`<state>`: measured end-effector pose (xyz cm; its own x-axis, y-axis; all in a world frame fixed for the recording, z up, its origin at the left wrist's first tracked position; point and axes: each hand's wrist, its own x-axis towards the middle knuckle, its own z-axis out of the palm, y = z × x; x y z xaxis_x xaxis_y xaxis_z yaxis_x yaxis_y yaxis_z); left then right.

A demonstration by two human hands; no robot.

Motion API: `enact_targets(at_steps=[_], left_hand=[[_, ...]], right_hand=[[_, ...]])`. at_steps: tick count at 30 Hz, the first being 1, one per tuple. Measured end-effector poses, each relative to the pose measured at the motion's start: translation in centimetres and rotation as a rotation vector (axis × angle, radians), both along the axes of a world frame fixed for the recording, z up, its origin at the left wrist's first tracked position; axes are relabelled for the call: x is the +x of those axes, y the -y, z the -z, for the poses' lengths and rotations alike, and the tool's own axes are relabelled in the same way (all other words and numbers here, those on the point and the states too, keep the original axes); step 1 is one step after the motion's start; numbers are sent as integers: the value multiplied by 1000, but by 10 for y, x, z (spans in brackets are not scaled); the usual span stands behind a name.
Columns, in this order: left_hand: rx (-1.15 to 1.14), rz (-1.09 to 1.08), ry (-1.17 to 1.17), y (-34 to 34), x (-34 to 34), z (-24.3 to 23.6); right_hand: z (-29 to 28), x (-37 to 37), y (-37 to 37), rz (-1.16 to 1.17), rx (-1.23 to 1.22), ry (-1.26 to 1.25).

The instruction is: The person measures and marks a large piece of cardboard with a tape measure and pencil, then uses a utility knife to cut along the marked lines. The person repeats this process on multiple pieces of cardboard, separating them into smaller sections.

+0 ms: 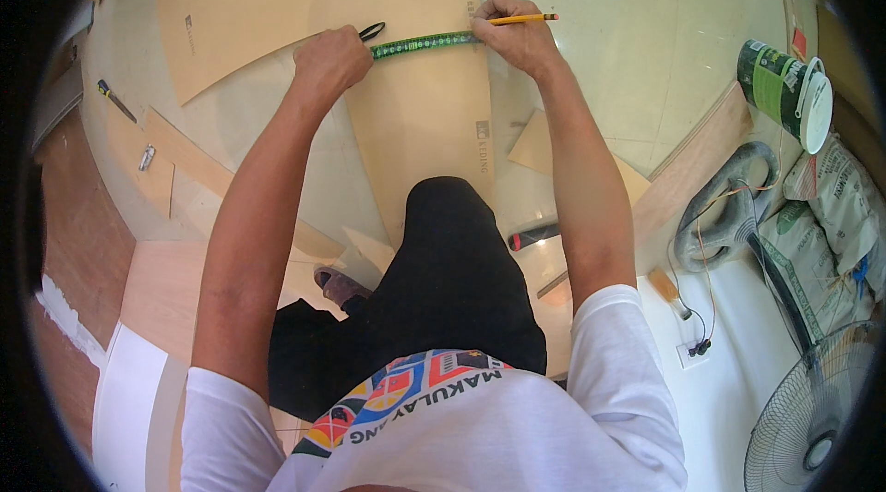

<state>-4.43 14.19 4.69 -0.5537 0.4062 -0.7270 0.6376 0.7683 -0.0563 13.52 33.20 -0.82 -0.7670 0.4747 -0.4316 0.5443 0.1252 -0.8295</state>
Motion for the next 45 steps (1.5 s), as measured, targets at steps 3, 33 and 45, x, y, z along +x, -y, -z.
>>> enact_targets(at_steps=[3,33,45], left_hand=[[-24,-7,16,-1,-2,1],[-77,-41,33,-8,-4,0],[-93,-52,43,-11,-5,-2]], right_hand=[[2,0,-1,2,-6,-12],[4,3,3,-40,44,59],[8,6,8,9,50,34]])
